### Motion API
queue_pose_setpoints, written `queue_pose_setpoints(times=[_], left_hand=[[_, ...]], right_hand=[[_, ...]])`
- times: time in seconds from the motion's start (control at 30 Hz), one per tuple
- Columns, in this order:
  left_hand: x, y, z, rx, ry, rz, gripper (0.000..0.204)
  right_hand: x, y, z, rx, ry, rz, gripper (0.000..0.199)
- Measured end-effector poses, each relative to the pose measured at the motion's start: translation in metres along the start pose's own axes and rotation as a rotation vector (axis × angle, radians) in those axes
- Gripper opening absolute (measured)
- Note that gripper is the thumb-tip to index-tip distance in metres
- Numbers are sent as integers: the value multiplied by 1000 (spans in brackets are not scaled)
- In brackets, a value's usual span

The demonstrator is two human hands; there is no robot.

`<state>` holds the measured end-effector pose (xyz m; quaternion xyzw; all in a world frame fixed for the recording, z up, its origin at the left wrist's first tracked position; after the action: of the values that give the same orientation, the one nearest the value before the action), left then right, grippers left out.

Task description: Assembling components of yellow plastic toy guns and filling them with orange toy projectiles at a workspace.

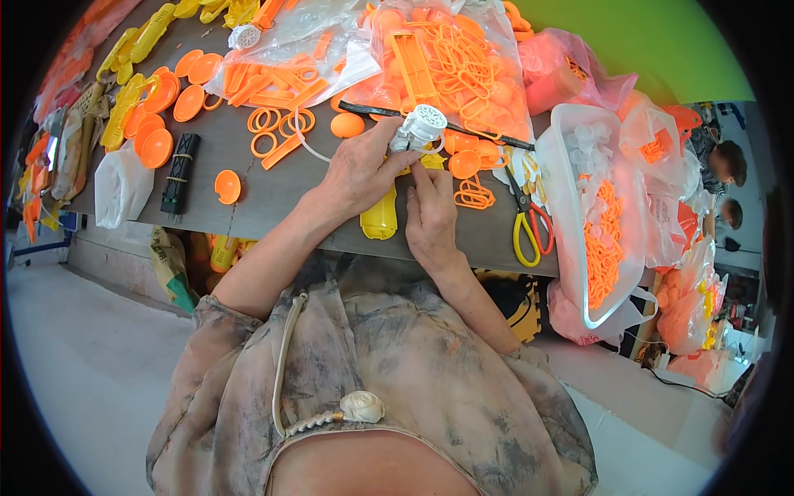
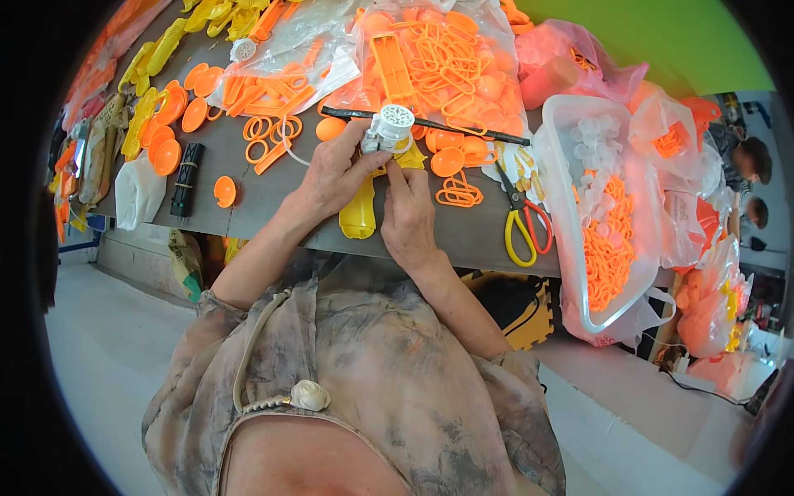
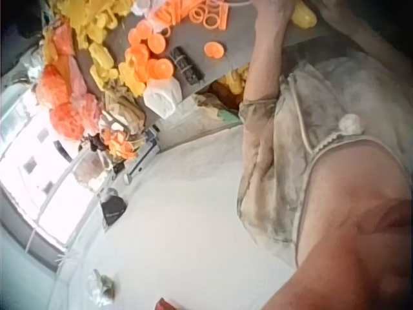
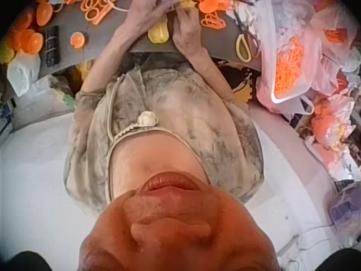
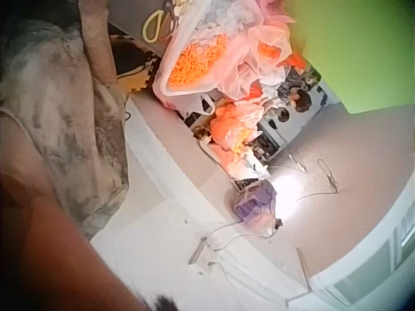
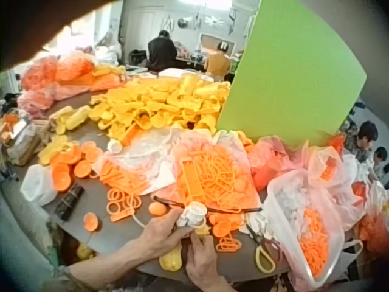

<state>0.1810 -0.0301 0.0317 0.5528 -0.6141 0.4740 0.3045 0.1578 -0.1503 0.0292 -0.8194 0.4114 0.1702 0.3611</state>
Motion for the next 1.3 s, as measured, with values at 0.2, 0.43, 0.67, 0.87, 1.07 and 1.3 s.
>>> queue_pose_setpoints(times=[0.2, 0.43, 0.67, 0.87, 1.07, 1.3], left_hand=[[-2, -1, 0, -16, 2, -52, 38], [3, 0, 0, 13, -78, 49, 38], [4, -2, -10, -16, -50, 44, 42], [12, -9, -11, -108, -116, 96, 45], [36, -3, -38, 22, -333, 78, 46], [63, 61, 17, -317, -105, 168, 40]], right_hand=[[-6, -5, 3, -43, 129, -79, 38], [-11, -7, 0, -38, 191, -147, 38], [11, -20, -26, -116, -96, 34, 32], [25, -62, -22, -5, -366, 130, 49], [44, -62, 4, -87, -645, 307, 40], [62, -46, 15, -16, -1008, 421, 27]])
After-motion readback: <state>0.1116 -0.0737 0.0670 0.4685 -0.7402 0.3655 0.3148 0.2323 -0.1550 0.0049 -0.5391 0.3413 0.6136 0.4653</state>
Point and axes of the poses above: each hand's wrist, its own y-axis away from the middle knuckle, its own z-axis out of the palm, x = y × z, the point moved 10 cm from there along -y, towards the middle knuckle, and after that the axes turned 7 degrees about y, right-handed, at the moved point
